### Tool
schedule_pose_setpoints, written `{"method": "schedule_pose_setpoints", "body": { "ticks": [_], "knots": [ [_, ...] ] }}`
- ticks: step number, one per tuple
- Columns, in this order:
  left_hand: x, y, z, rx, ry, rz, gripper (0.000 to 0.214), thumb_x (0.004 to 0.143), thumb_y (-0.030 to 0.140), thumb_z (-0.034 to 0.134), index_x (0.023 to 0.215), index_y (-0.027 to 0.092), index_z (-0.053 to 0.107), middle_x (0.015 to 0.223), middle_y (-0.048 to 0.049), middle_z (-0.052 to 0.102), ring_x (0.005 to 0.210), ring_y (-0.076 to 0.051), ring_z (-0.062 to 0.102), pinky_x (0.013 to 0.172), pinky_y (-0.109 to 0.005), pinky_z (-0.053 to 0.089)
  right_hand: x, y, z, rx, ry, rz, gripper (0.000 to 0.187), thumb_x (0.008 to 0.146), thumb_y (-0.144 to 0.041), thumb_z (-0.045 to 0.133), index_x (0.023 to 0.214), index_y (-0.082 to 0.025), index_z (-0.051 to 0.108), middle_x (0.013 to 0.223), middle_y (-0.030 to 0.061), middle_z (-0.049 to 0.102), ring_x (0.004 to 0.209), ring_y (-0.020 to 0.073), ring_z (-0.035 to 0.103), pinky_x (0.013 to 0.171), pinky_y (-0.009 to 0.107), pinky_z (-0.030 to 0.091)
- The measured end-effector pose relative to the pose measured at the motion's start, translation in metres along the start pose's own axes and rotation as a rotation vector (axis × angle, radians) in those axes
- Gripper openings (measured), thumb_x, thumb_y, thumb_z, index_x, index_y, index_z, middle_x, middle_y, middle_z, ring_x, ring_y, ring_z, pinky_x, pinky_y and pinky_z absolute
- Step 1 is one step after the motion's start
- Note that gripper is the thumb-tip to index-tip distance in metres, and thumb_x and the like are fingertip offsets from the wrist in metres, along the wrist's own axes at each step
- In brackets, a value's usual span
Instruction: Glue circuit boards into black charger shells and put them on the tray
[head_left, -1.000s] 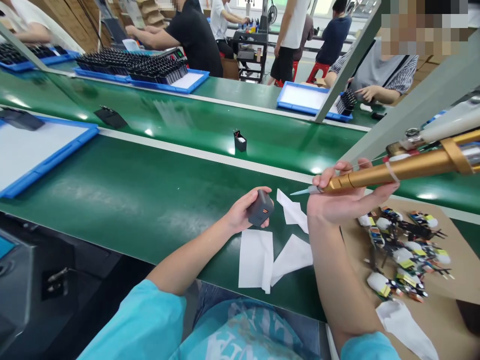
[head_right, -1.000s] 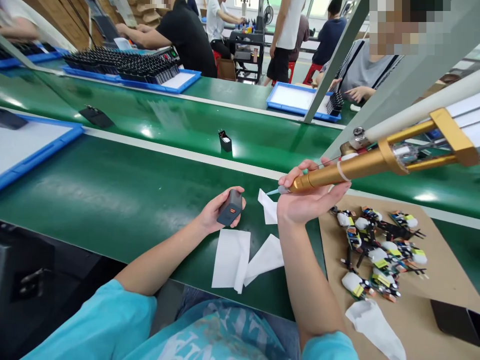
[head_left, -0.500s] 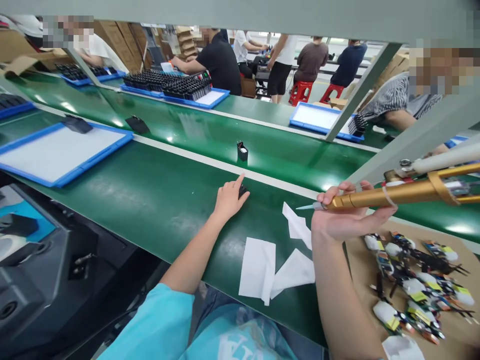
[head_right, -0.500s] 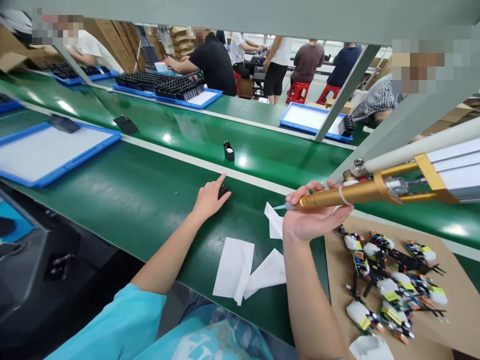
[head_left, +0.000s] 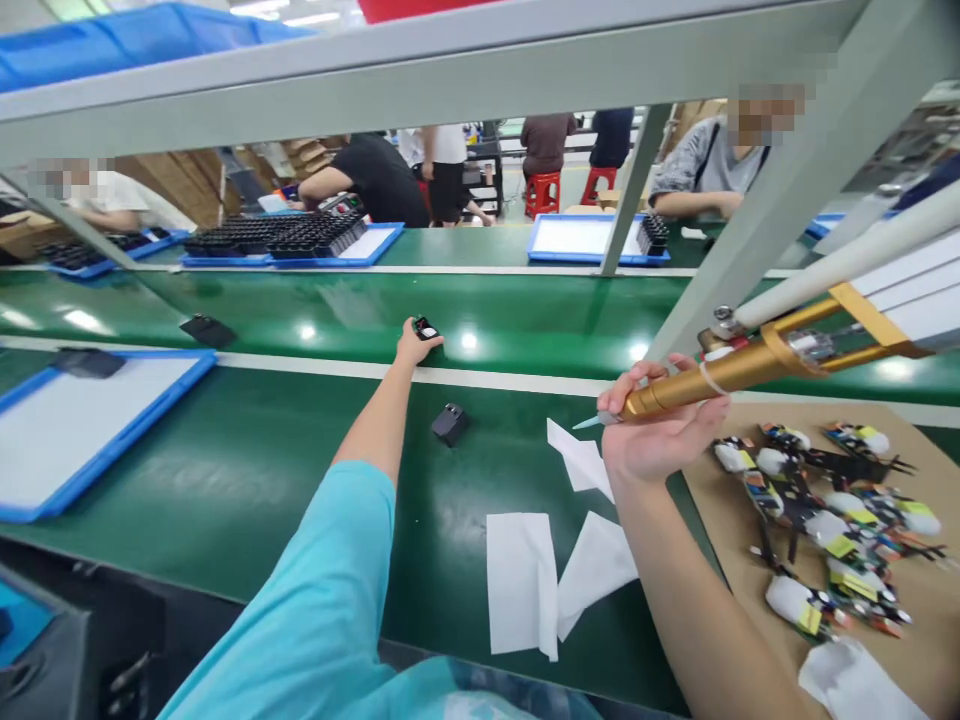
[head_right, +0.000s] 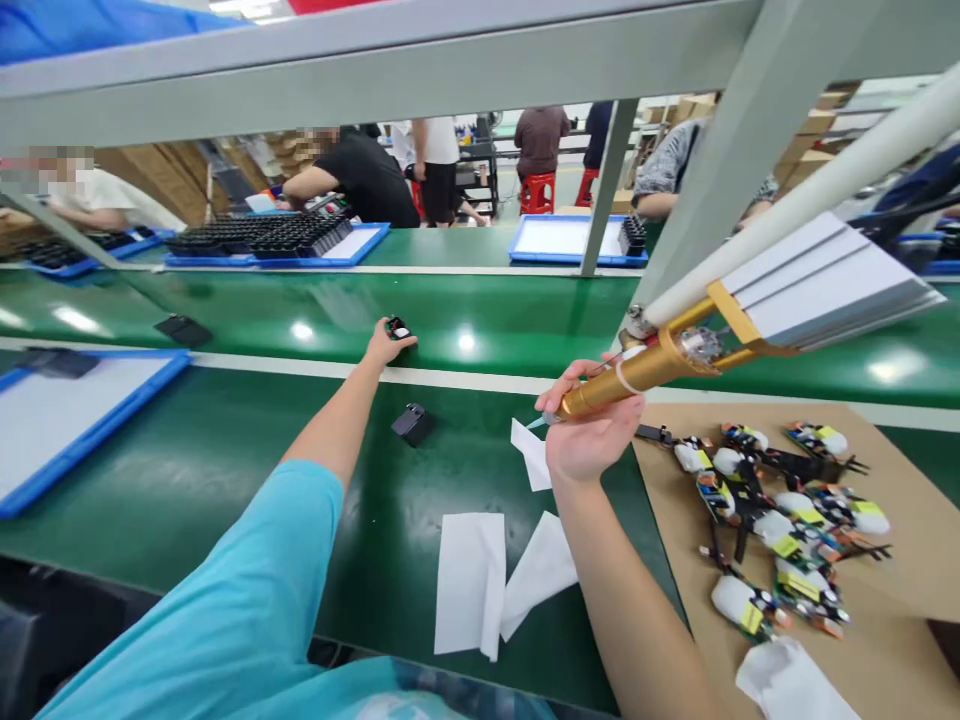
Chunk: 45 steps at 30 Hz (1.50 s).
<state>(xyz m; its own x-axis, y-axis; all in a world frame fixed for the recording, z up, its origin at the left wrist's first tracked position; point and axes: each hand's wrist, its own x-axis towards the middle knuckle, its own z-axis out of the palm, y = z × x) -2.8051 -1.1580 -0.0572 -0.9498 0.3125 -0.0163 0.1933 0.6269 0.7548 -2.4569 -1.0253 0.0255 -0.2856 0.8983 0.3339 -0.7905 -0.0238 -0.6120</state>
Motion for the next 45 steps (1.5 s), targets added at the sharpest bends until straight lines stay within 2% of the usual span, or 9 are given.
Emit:
{"method": "schedule_pose_setpoints", "body": {
  "ticks": [3, 5, 10, 13, 15, 22, 28, 37, 45],
  "knots": [
    [-0.007, 0.007, -0.004, -0.016, 0.006, 0.051, 0.092, 0.068, 0.032, 0.077, 0.141, 0.01, 0.026, 0.131, -0.0195, 0.051, 0.113, -0.026, 0.055, 0.099, -0.039, 0.04, 0.003, 0.001, -0.003, -0.027, 0.002, -0.011, 0.045, 0.081, -0.061, 0.032, 0.097, -0.025, 0.054, 0.073, -0.0019, 0.053, 0.039, 0.0088, 0.047, 0.037, 0.027, 0.041],
    [-0.033, 0.019, -0.011, -0.077, -0.016, 0.184, 0.088, 0.067, 0.034, 0.077, 0.139, 0.014, 0.03, 0.125, -0.0147, 0.057, 0.107, -0.023, 0.058, 0.094, -0.037, 0.044, 0.005, 0.002, -0.005, -0.042, 0.013, -0.01, 0.043, 0.081, -0.06, 0.032, 0.096, -0.026, 0.053, 0.073, -0.002, 0.052, 0.039, 0.0087, 0.046, 0.037, 0.027, 0.041],
    [-0.169, 0.062, -0.016, -0.094, -0.353, 0.497, 0.08, 0.066, 0.042, 0.076, 0.135, 0.025, 0.038, 0.121, -0.0073, 0.061, 0.099, -0.023, 0.062, 0.087, -0.035, 0.049, 0.012, 0.003, -0.009, -0.02, 0.027, -0.004, 0.04, 0.083, -0.059, 0.03, 0.096, -0.026, 0.049, 0.074, -0.0023, 0.051, 0.04, 0.0085, 0.047, 0.037, 0.026, 0.041],
    [-0.24, 0.067, 0.007, 0.019, -0.57, 0.566, 0.08, 0.064, 0.046, 0.077, 0.134, 0.027, 0.042, 0.123, -0.0069, 0.06, 0.096, -0.024, 0.062, 0.085, -0.035, 0.05, 0.015, 0.005, -0.011, -0.02, 0.027, 0.007, 0.04, 0.083, -0.06, 0.03, 0.097, -0.027, 0.047, 0.073, -0.0037, 0.051, 0.039, 0.0075, 0.046, 0.038, 0.025, 0.041],
    [-0.262, 0.058, 0.028, 0.07, -0.636, 0.546, 0.08, 0.065, 0.045, 0.076, 0.134, 0.025, 0.041, 0.118, -0.0081, 0.061, 0.09, -0.023, 0.062, 0.081, -0.036, 0.05, 0.015, 0.006, -0.012, 0.019, 0.015, -0.001, 0.039, 0.084, -0.059, 0.03, 0.098, -0.026, 0.045, 0.072, -0.0043, 0.052, 0.039, 0.0074, 0.046, 0.037, 0.024, 0.04],
    [-0.261, 0.029, 0.059, -0.007, -0.651, 0.552, 0.09, 0.068, 0.043, 0.074, 0.142, 0.023, 0.027, 0.131, -0.0118, 0.05, 0.105, -0.025, 0.056, 0.09, -0.039, 0.047, 0.009, 0.006, -0.009, 0.124, -0.067, 0.018, 0.035, 0.084, -0.058, 0.037, 0.096, -0.026, 0.042, 0.071, -0.006, 0.054, 0.04, 0.0067, 0.049, 0.039, 0.023, 0.042],
    [-0.264, 0.026, 0.068, -0.12, -0.672, 0.541, 0.078, 0.069, 0.047, 0.073, 0.135, 0.024, 0.04, 0.126, -0.0082, 0.056, 0.104, -0.025, 0.058, 0.092, -0.039, 0.046, 0.006, 0.008, -0.007, 0.103, -0.104, -0.002, 0.036, 0.084, -0.059, 0.034, 0.097, -0.027, 0.042, 0.072, -0.0058, 0.052, 0.042, 0.0062, 0.049, 0.04, 0.022, 0.043],
    [-0.271, 0.016, 0.057, -0.044, -0.559, 0.631, 0.072, 0.07, 0.046, 0.072, 0.132, 0.024, 0.043, 0.131, -0.0081, 0.055, 0.108, -0.023, 0.059, 0.088, -0.035, 0.052, 0.008, 0.003, -0.006, -0.027, -0.028, 0.012, 0.041, 0.086, -0.06, 0.024, 0.095, -0.027, 0.047, 0.073, -0.0022, 0.05, 0.041, 0.0072, 0.047, 0.038, 0.024, 0.04],
    [-0.278, 0.023, 0.056, -0.021, -0.48, 0.675, 0.049, 0.077, 0.03, 0.065, 0.122, 0.021, 0.048, 0.122, -0.0094, 0.052, 0.106, -0.021, 0.057, 0.089, -0.034, 0.051, -0.004, 0.001, 0.0, -0.047, -0.102, 0.0, 0.043, 0.086, -0.062, 0.023, 0.098, -0.029, 0.049, 0.076, -0.0009, 0.048, 0.042, 0.0062, 0.045, 0.039, 0.023, 0.042]
  ]
}}
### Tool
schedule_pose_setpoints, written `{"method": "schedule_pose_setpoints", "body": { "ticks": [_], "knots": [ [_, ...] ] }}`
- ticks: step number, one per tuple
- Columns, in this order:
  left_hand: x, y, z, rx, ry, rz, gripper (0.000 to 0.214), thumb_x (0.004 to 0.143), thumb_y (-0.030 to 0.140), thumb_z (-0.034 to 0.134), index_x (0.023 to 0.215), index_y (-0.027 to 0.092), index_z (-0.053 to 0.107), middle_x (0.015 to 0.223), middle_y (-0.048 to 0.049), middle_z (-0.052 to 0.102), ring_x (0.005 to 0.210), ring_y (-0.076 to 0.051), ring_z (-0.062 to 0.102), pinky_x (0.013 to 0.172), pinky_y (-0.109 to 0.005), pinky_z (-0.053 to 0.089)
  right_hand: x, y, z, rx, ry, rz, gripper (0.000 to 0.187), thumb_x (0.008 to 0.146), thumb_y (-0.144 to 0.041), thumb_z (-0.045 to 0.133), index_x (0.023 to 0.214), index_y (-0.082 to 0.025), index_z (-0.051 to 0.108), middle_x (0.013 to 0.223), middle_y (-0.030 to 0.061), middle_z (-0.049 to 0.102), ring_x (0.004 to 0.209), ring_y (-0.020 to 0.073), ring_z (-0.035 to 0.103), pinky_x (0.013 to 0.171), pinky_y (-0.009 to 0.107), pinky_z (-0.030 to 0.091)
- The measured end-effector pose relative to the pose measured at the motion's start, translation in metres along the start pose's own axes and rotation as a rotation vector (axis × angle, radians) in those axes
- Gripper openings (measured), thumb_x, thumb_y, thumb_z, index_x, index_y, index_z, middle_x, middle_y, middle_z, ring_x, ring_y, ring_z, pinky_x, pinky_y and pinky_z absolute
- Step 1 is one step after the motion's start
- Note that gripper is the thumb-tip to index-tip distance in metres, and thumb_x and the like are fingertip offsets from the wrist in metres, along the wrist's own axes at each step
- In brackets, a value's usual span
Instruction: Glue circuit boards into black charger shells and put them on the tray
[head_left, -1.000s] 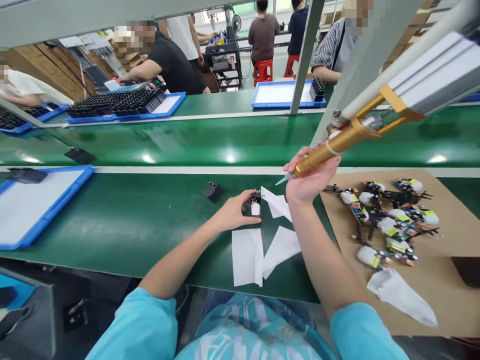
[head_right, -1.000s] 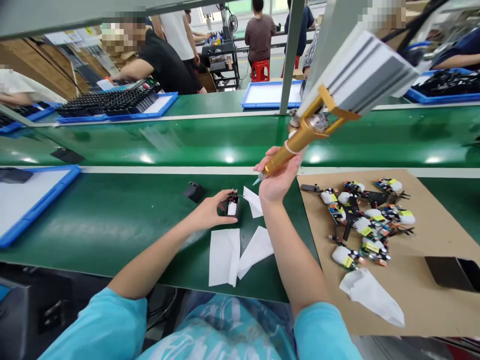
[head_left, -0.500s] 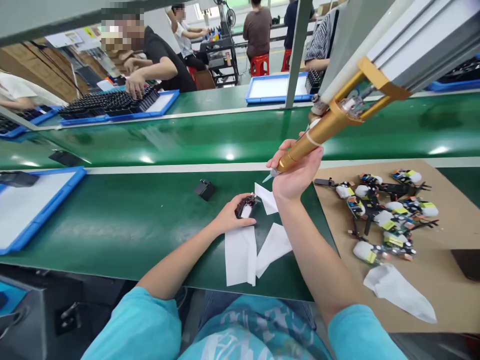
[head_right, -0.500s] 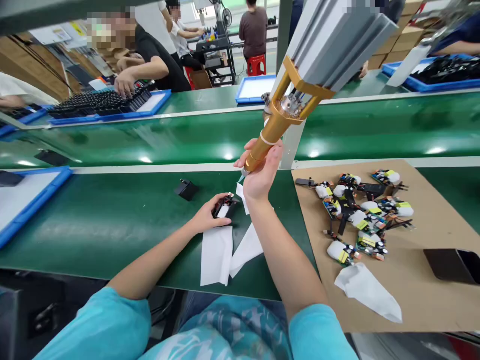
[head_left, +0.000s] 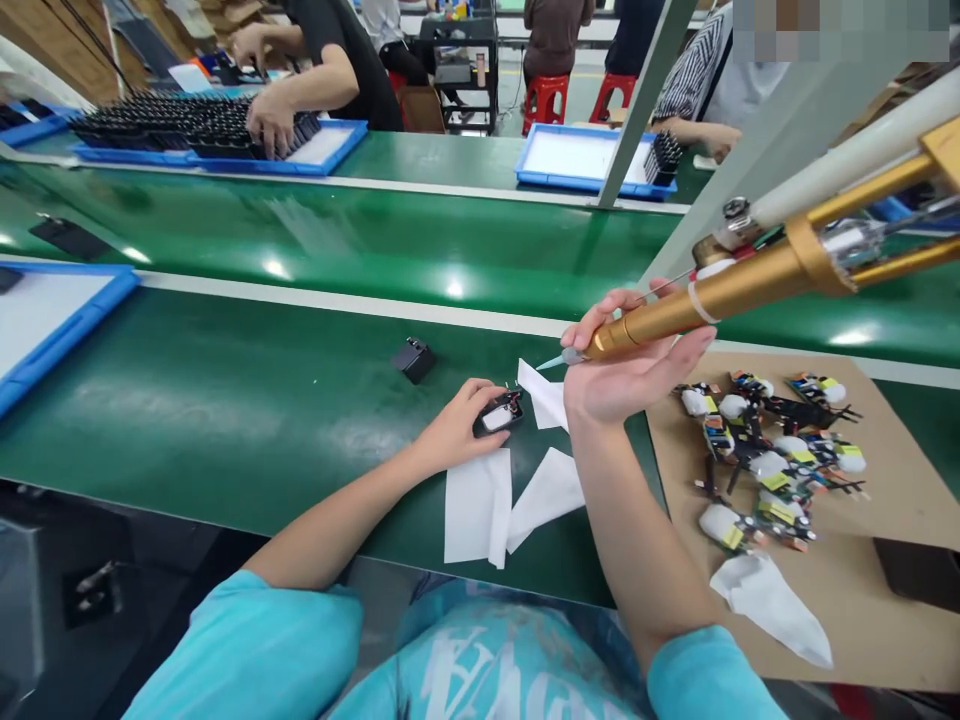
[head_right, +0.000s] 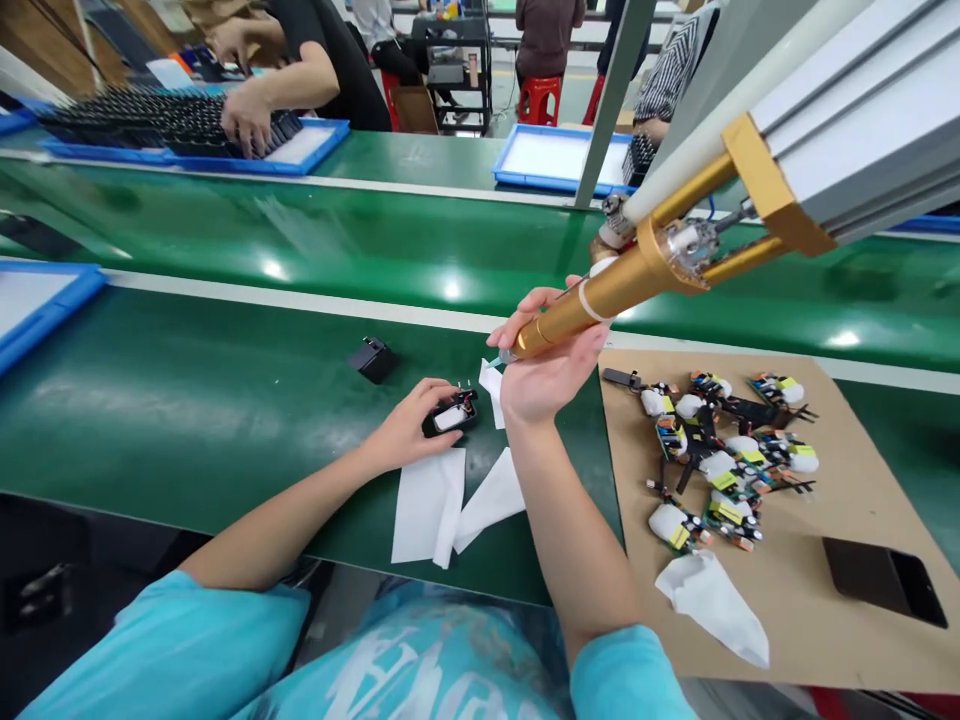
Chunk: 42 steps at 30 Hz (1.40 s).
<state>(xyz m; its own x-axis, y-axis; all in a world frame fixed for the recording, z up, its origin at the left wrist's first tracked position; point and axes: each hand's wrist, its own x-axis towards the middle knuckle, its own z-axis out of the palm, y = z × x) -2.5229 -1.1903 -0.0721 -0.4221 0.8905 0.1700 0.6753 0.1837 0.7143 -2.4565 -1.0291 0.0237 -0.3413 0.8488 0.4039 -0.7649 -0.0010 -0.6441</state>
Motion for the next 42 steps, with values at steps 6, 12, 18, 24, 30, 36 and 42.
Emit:
{"method": "schedule_pose_setpoints", "body": {
  "ticks": [6, 12, 18, 24, 30, 36, 42],
  "knots": [
    [0.002, -0.003, 0.008, 0.065, 0.031, -0.13, 0.035, 0.082, 0.04, 0.061, 0.109, 0.021, 0.049, 0.103, -0.0042, 0.064, 0.091, -0.021, 0.063, 0.077, -0.034, 0.051, -0.01, -0.001, 0.008, 0.049, -0.061, 0.006, 0.039, 0.086, -0.058, 0.025, 0.101, -0.029, 0.047, 0.078, -0.002, 0.048, 0.042, 0.0062, 0.044, 0.039, 0.024, 0.042],
    [-0.003, 0.005, -0.004, 0.124, 0.176, -0.118, 0.042, 0.083, 0.042, 0.059, 0.118, 0.023, 0.045, 0.1, -0.0031, 0.066, 0.079, -0.018, 0.065, 0.069, -0.029, 0.05, -0.023, -0.004, 0.017, 0.059, -0.125, 0.014, 0.038, 0.083, -0.06, 0.037, 0.103, -0.029, 0.047, 0.079, -0.0025, 0.049, 0.041, 0.0065, 0.044, 0.037, 0.025, 0.041],
    [-0.003, 0.011, -0.016, 0.04, 0.301, -0.011, 0.038, 0.078, 0.033, 0.066, 0.112, 0.022, 0.053, 0.099, -0.0026, 0.064, 0.077, -0.014, 0.06, 0.068, -0.026, 0.049, -0.031, -0.007, 0.022, 0.034, -0.169, 0.025, 0.039, 0.079, -0.06, 0.047, 0.099, -0.027, 0.047, 0.076, -0.0041, 0.049, 0.038, 0.0046, 0.042, 0.033, 0.022, 0.039],
    [-0.005, 0.015, -0.022, -0.002, 0.34, -0.01, 0.039, 0.077, 0.034, 0.067, 0.112, 0.023, 0.054, 0.097, -0.0014, 0.065, 0.081, -0.015, 0.061, 0.074, -0.027, 0.05, -0.031, -0.01, 0.023, 0.017, -0.145, 0.051, 0.038, 0.076, -0.061, 0.051, 0.096, -0.029, 0.05, 0.074, -0.0037, 0.05, 0.036, 0.0045, 0.039, 0.031, 0.022, 0.035],
    [-0.007, 0.021, -0.025, 0.024, 0.349, -0.022, 0.04, 0.077, 0.041, 0.066, 0.112, 0.024, 0.057, 0.1, -0.0018, 0.067, 0.079, -0.015, 0.061, 0.071, -0.027, 0.05, -0.031, -0.011, 0.023, 0.006, -0.136, 0.036, 0.031, 0.08, -0.057, 0.046, 0.09, -0.028, 0.051, 0.072, -0.0037, 0.051, 0.035, 0.0054, 0.04, 0.029, 0.022, 0.033],
    [-0.007, 0.024, -0.026, 0.02, 0.348, -0.026, 0.04, 0.077, 0.041, 0.067, 0.112, 0.024, 0.057, 0.098, -0.0006, 0.067, 0.078, -0.014, 0.062, 0.072, -0.026, 0.05, -0.031, -0.012, 0.022, 0.054, -0.173, 0.024, 0.026, 0.084, -0.049, 0.042, 0.082, -0.024, 0.049, 0.07, -0.0034, 0.051, 0.036, 0.0066, 0.042, 0.03, 0.022, 0.035],
    [-0.006, 0.024, -0.027, -0.014, 0.349, -0.046, 0.04, 0.077, 0.038, 0.067, 0.112, 0.024, 0.056, 0.095, -0.0004, 0.067, 0.078, -0.014, 0.063, 0.072, -0.026, 0.051, -0.032, -0.013, 0.024, 0.013, -0.153, 0.022, 0.039, 0.082, -0.059, 0.038, 0.1, -0.027, 0.052, 0.072, -0.0024, 0.048, 0.037, 0.0066, 0.041, 0.031, 0.022, 0.032]
  ]
}}
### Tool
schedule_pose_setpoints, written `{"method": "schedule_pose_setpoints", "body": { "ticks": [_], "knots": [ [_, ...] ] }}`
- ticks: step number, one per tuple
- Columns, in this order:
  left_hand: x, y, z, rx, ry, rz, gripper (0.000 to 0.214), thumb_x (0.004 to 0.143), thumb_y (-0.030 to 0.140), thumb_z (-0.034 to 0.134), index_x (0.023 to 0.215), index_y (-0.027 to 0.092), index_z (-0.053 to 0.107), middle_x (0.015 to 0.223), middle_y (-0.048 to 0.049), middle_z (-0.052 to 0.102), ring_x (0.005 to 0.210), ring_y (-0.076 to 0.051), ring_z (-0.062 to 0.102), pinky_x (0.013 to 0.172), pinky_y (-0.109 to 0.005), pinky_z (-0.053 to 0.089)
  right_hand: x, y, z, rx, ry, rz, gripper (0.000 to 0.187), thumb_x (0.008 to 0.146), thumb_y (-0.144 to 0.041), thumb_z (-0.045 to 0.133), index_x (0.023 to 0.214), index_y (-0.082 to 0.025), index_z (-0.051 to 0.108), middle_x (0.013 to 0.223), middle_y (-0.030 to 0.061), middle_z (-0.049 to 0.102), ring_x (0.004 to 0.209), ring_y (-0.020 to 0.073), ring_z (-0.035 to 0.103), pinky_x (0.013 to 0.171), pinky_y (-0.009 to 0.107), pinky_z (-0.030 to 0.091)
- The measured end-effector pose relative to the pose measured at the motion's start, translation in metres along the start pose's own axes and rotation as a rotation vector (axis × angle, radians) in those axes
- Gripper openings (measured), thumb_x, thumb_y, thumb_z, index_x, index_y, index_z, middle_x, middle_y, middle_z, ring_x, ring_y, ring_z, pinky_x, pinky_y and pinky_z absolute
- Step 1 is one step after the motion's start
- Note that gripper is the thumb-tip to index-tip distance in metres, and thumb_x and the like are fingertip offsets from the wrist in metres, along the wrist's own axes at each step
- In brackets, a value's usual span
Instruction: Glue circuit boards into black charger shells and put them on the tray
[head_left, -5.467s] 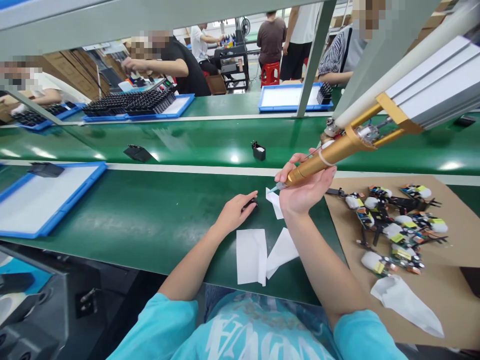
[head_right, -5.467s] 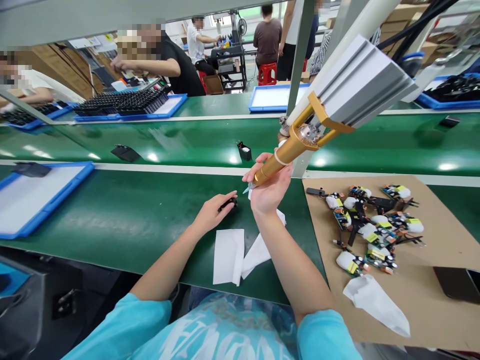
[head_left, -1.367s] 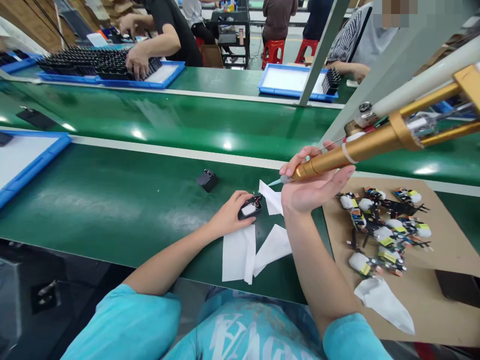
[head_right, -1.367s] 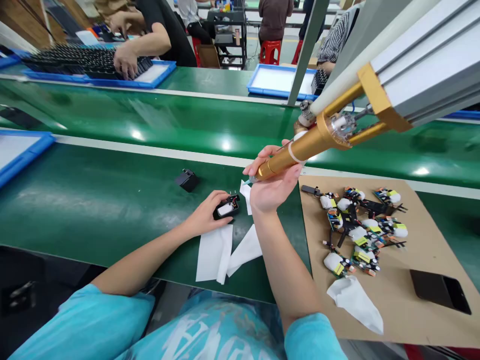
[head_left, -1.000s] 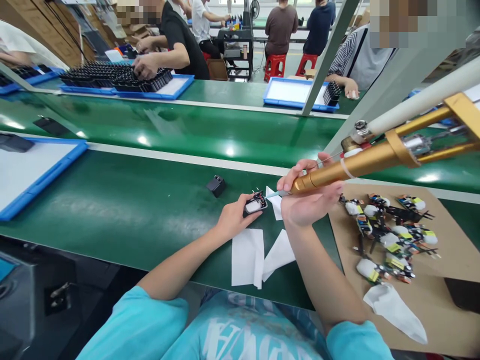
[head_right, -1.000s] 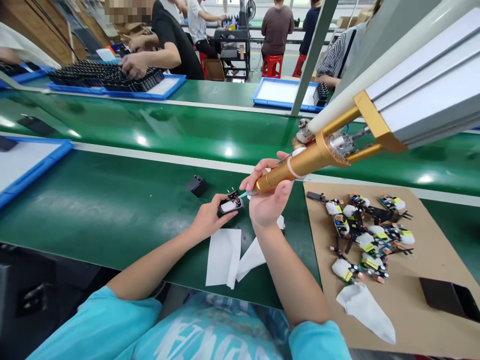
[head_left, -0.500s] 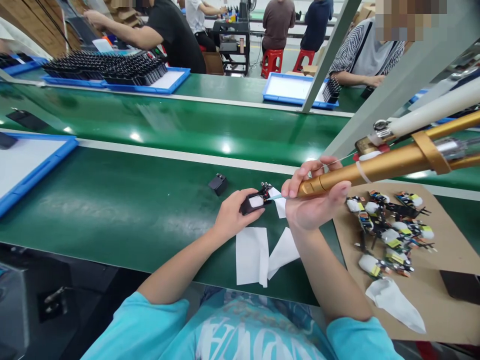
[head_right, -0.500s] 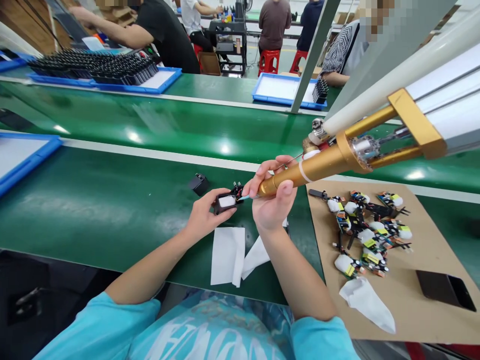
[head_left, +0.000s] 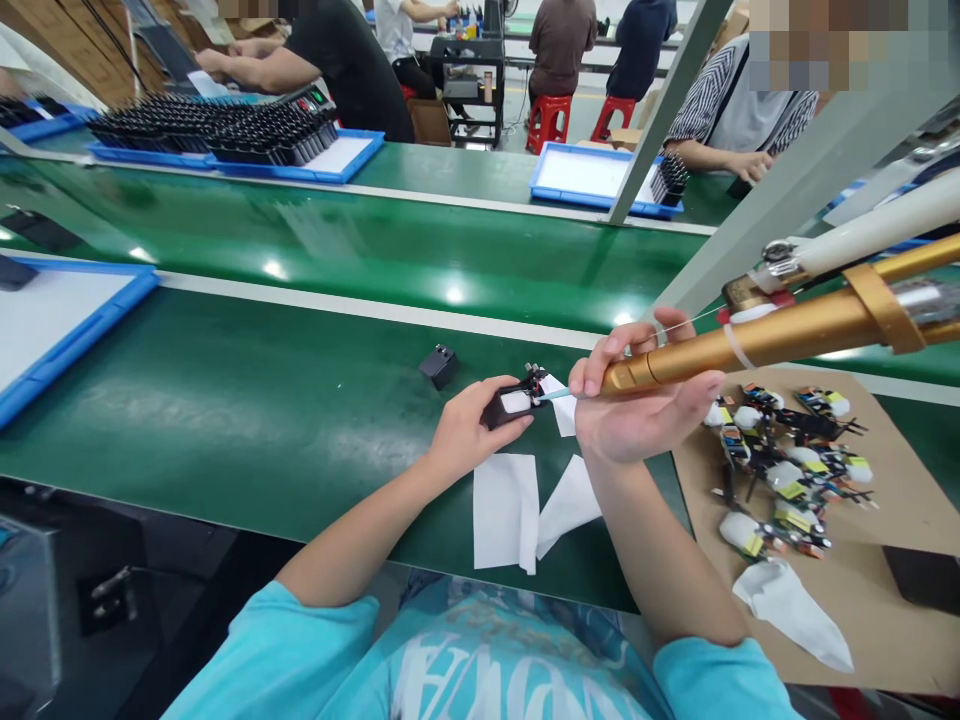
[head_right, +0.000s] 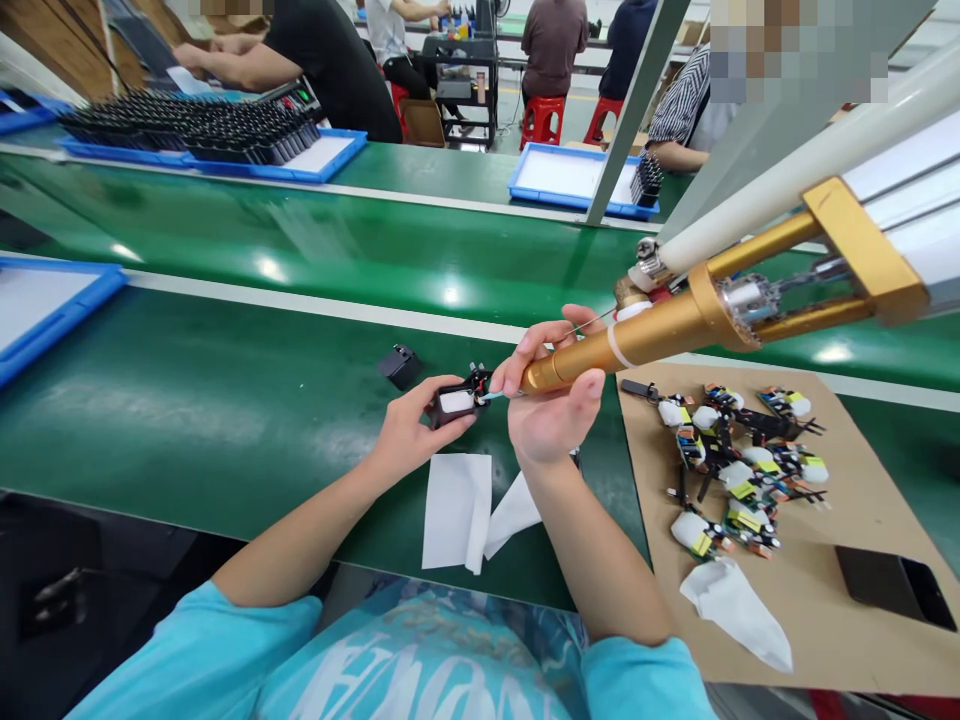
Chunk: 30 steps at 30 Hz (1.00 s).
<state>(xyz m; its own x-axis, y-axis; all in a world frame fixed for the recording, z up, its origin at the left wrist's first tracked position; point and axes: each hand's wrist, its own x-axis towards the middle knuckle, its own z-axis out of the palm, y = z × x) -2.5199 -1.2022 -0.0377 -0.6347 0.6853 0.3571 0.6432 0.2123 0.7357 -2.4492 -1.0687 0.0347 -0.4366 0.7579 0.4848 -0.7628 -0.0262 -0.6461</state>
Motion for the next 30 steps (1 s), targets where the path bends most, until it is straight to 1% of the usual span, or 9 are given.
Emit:
{"method": "schedule_pose_setpoints", "body": {
  "ticks": [4, 6, 8, 13, 17, 21, 23, 25, 30],
  "knots": [
    [0.0, -0.001, 0.003, -0.039, -0.044, -0.074, 0.039, 0.077, 0.036, 0.065, 0.113, 0.024, 0.055, 0.091, 0.001, 0.067, 0.073, -0.013, 0.063, 0.066, -0.024, 0.052, 0.0, -0.001, 0.003, -0.072, 0.029, 0.013, 0.044, 0.08, -0.066, 0.034, 0.102, -0.032, 0.05, 0.074, -0.002, 0.047, 0.037, 0.0064, 0.039, 0.032, 0.023, 0.031],
    [0.0, -0.001, 0.006, -0.064, -0.086, -0.108, 0.04, 0.077, 0.034, 0.065, 0.113, 0.024, 0.053, 0.091, 0.0019, 0.067, 0.072, -0.013, 0.063, 0.065, -0.024, 0.053, -0.001, -0.002, 0.005, -0.069, 0.048, 0.038, 0.044, 0.079, -0.068, 0.034, 0.099, -0.032, 0.049, 0.074, -0.002, 0.047, 0.037, 0.0064, 0.038, 0.032, 0.022, 0.03],
    [0.0, 0.0, 0.009, -0.098, -0.116, -0.112, 0.041, 0.076, 0.031, 0.065, 0.114, 0.024, 0.052, 0.093, 0.002, 0.067, 0.074, -0.012, 0.064, 0.066, -0.024, 0.054, -0.002, -0.003, 0.006, -0.033, 0.046, 0.056, 0.043, 0.077, -0.067, 0.036, 0.096, -0.03, 0.049, 0.074, -0.002, 0.048, 0.037, 0.0063, 0.038, 0.031, 0.022, 0.029],
    [-0.003, 0.006, 0.016, -0.142, -0.108, -0.009, 0.039, 0.076, 0.03, 0.065, 0.112, 0.024, 0.051, 0.102, -0.0003, 0.068, 0.085, -0.014, 0.065, 0.072, -0.026, 0.055, -0.007, -0.005, 0.008, 0.09, -0.043, 0.061, 0.038, 0.079, -0.06, 0.042, 0.096, -0.027, 0.049, 0.076, -0.0018, 0.05, 0.037, 0.0064, 0.042, 0.031, 0.023, 0.034],
    [-0.006, 0.009, 0.017, -0.133, -0.059, 0.081, 0.041, 0.077, 0.033, 0.066, 0.115, 0.023, 0.051, 0.104, -0.0032, 0.068, 0.087, -0.016, 0.066, 0.073, -0.028, 0.055, -0.011, -0.008, 0.01, 0.095, -0.068, 0.052, 0.037, 0.08, -0.059, 0.041, 0.095, -0.026, 0.047, 0.076, -0.0024, 0.051, 0.038, 0.0063, 0.044, 0.031, 0.024, 0.039],
    [-0.008, 0.008, 0.018, -0.153, -0.005, 0.146, 0.043, 0.078, 0.034, 0.066, 0.117, 0.022, 0.051, 0.106, -0.005, 0.067, 0.089, -0.017, 0.066, 0.073, -0.028, 0.056, -0.013, -0.01, 0.011, 0.102, -0.082, 0.045, 0.031, 0.083, -0.055, 0.04, 0.087, -0.025, 0.046, 0.076, -0.0025, 0.052, 0.04, 0.0067, 0.046, 0.033, 0.024, 0.041],
    [-0.008, 0.008, 0.019, -0.154, -0.003, 0.145, 0.043, 0.079, 0.035, 0.066, 0.117, 0.022, 0.051, 0.106, -0.0054, 0.067, 0.089, -0.017, 0.066, 0.074, -0.029, 0.056, -0.013, -0.01, 0.011, 0.1, -0.084, 0.042, 0.031, 0.084, -0.054, 0.038, 0.085, -0.025, 0.046, 0.075, -0.0026, 0.052, 0.04, 0.0066, 0.046, 0.033, 0.023, 0.041],
    [-0.008, 0.008, 0.02, -0.15, -0.011, 0.13, 0.043, 0.079, 0.036, 0.065, 0.117, 0.022, 0.051, 0.106, -0.0056, 0.067, 0.089, -0.018, 0.066, 0.075, -0.03, 0.056, -0.012, -0.009, 0.011, 0.092, -0.081, 0.046, 0.032, 0.083, -0.056, 0.038, 0.088, -0.026, 0.047, 0.075, -0.0029, 0.052, 0.039, 0.0062, 0.045, 0.033, 0.023, 0.04],
    [-0.006, 0.009, 0.017, -0.131, -0.068, 0.076, 0.041, 0.079, 0.036, 0.064, 0.116, 0.023, 0.05, 0.106, -0.0035, 0.067, 0.09, -0.017, 0.066, 0.077, -0.029, 0.054, -0.011, -0.008, 0.009, 0.1, -0.064, 0.071, 0.043, 0.079, -0.064, 0.037, 0.098, -0.027, 0.048, 0.078, -0.0019, 0.051, 0.041, 0.0066, 0.046, 0.033, 0.023, 0.039]
  ]
}}
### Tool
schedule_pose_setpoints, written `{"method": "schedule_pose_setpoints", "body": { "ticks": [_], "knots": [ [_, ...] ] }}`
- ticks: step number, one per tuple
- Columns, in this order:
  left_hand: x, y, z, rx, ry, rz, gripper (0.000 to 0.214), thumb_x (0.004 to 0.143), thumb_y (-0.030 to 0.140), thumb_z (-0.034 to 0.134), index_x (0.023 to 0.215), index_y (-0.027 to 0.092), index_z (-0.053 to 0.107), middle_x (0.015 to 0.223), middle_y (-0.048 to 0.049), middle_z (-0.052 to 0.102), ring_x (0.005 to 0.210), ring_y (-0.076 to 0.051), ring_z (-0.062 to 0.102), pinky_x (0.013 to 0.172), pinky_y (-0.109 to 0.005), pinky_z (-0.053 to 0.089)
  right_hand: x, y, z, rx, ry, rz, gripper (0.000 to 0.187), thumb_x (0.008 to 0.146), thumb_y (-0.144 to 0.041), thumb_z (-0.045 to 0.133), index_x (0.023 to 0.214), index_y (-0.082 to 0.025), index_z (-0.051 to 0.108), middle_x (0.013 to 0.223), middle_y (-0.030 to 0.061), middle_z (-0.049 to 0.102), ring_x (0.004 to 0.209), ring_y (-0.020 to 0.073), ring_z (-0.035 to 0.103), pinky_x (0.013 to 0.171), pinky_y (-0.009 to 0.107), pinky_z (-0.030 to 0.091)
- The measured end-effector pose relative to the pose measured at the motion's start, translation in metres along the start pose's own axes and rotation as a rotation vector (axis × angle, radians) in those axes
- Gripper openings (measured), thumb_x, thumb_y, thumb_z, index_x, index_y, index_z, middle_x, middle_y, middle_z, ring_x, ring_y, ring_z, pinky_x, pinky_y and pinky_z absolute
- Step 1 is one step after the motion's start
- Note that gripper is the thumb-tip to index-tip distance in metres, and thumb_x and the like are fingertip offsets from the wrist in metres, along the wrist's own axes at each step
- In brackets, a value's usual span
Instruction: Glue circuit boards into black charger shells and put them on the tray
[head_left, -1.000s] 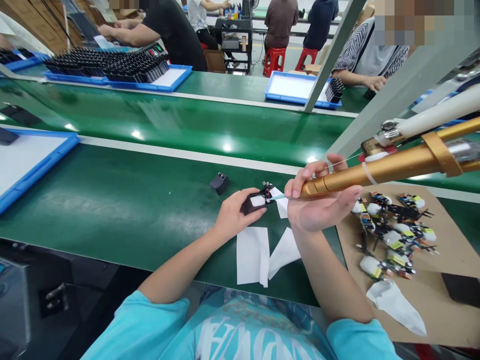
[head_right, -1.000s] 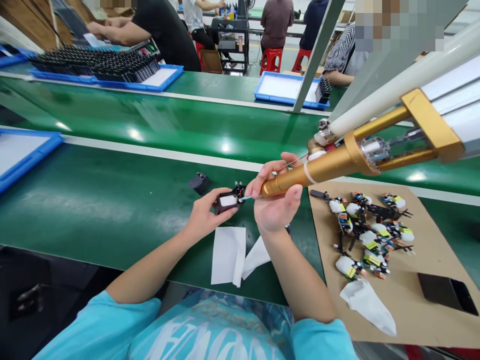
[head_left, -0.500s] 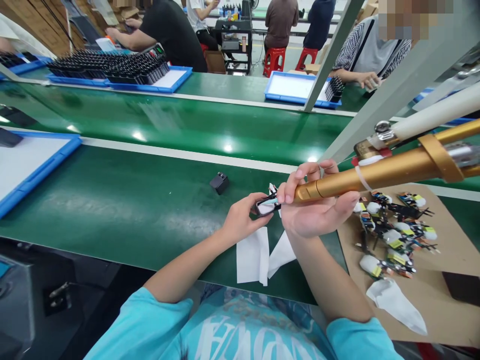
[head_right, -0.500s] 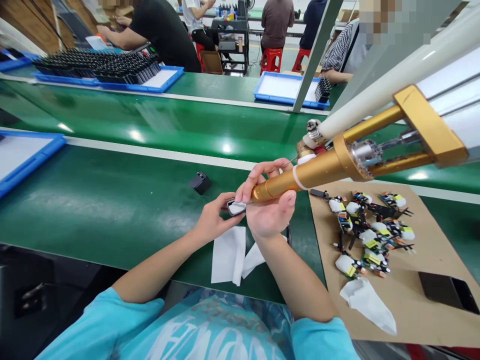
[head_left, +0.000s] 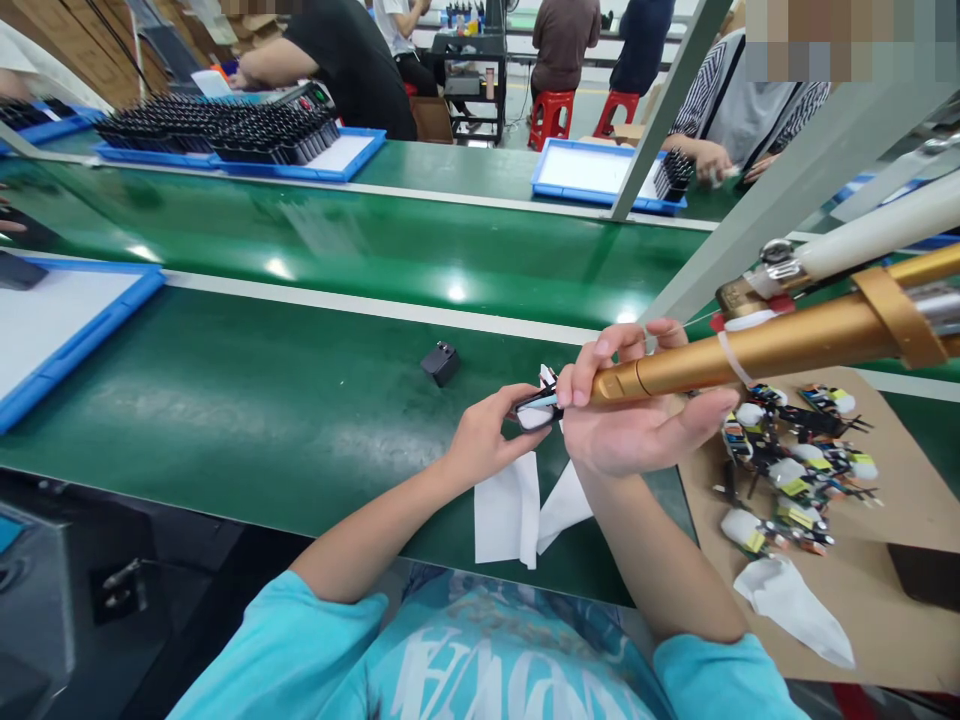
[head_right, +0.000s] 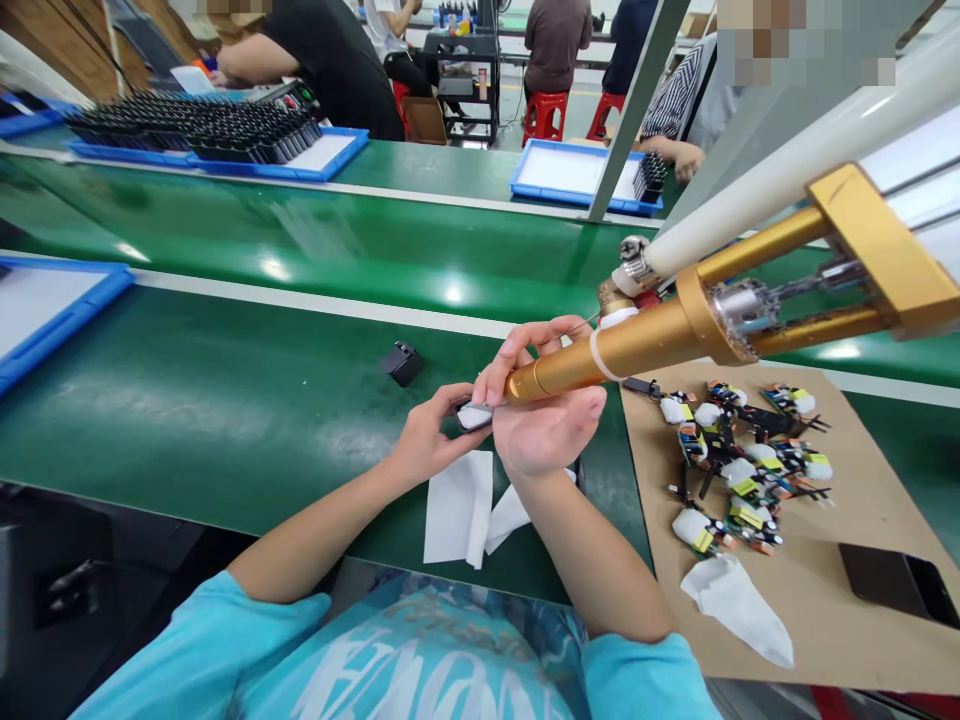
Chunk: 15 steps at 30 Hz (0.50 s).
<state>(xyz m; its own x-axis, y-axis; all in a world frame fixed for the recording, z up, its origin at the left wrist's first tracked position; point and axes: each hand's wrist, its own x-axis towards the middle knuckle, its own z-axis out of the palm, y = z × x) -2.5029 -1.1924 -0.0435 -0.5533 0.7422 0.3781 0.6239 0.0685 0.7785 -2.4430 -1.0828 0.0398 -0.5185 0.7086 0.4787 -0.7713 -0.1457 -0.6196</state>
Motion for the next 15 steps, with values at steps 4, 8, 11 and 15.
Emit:
{"method": "schedule_pose_setpoints", "body": {
  "ticks": [4, 8, 11, 15],
  "knots": [
    [0.005, -0.006, -0.009, 0.101, -0.108, -0.118, 0.04, 0.08, 0.037, 0.063, 0.115, 0.025, 0.048, 0.104, -0.0008, 0.066, 0.087, -0.018, 0.066, 0.076, -0.029, 0.052, 0.003, 0.0, -0.001, -0.017, 0.043, -0.006, 0.048, 0.078, -0.068, 0.032, 0.102, -0.029, 0.046, 0.079, -0.0018, 0.048, 0.041, 0.0066, 0.044, 0.033, 0.023, 0.036],
    [0.013, -0.023, -0.021, 0.19, -0.301, -0.192, 0.036, 0.082, 0.037, 0.06, 0.114, 0.026, 0.047, 0.093, 0.0007, 0.067, 0.08, -0.02, 0.065, 0.07, -0.03, 0.049, 0.009, 0.002, -0.004, -0.042, 0.101, -0.024, 0.049, 0.08, -0.069, 0.028, 0.102, -0.029, 0.046, 0.078, -0.0021, 0.047, 0.04, 0.0059, 0.042, 0.033, 0.022, 0.032],
    [0.017, -0.037, -0.029, 0.143, -0.398, -0.195, 0.035, 0.081, 0.038, 0.06, 0.111, 0.025, 0.048, 0.098, -0.0013, 0.067, 0.088, -0.021, 0.065, 0.077, -0.033, 0.049, 0.015, 0.004, -0.009, -0.026, 0.151, -0.022, 0.053, 0.081, -0.069, 0.021, 0.101, -0.028, 0.047, 0.077, -0.002, 0.048, 0.039, 0.0063, 0.043, 0.033, 0.021, 0.031],
    [0.022, -0.051, -0.03, -0.034, -0.426, -0.285, 0.057, 0.075, 0.044, 0.067, 0.123, 0.026, 0.042, 0.12, -0.0079, 0.063, 0.11, -0.024, 0.06, 0.092, -0.039, 0.046, 0.021, 0.007, -0.015, 0.009, 0.187, -0.04, 0.054, 0.083, -0.067, 0.017, 0.101, -0.026, 0.048, 0.076, -0.0018, 0.05, 0.039, 0.0069, 0.043, 0.033, 0.023, 0.033]
  ]
}}
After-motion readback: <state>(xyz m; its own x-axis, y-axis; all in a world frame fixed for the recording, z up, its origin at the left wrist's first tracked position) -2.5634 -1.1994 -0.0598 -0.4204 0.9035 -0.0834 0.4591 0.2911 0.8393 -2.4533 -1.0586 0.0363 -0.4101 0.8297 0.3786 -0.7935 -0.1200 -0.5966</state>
